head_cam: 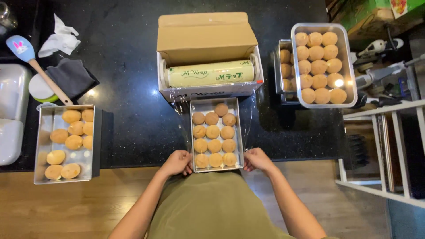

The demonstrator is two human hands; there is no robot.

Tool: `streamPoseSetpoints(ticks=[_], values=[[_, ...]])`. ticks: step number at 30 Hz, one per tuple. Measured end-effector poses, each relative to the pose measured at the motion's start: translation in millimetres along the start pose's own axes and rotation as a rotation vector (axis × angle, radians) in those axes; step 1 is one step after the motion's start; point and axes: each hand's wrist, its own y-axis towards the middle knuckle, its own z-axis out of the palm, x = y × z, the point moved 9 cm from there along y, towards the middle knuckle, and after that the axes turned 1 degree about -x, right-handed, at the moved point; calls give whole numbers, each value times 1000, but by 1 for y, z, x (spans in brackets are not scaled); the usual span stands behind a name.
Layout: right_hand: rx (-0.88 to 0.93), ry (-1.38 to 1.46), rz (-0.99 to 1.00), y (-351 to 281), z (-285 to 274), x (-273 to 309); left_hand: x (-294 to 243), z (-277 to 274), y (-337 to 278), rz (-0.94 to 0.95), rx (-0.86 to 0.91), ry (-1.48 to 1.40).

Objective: Wrapping metal trays filled with round pastries using a roll of plastic wrap.

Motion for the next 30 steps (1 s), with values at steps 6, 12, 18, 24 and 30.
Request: streamPoseSetpoints(ticks=[6,12,18,24,30], values=[[103,116,30,-9,8,15,6,3,0,-46,-85,-76],[43,199,18,-7,-21,68,-52,-10,-27,-147,-176,-320],[-259,422,-617,21,-82,183,-274,-41,-126,912,-1401,200],[-319,418,-859,74,-90,230,-441,110,-54,1199,-660,659],[-402,385,-1010,50,-93,248,-437,161,48,1122,-583,1258]])
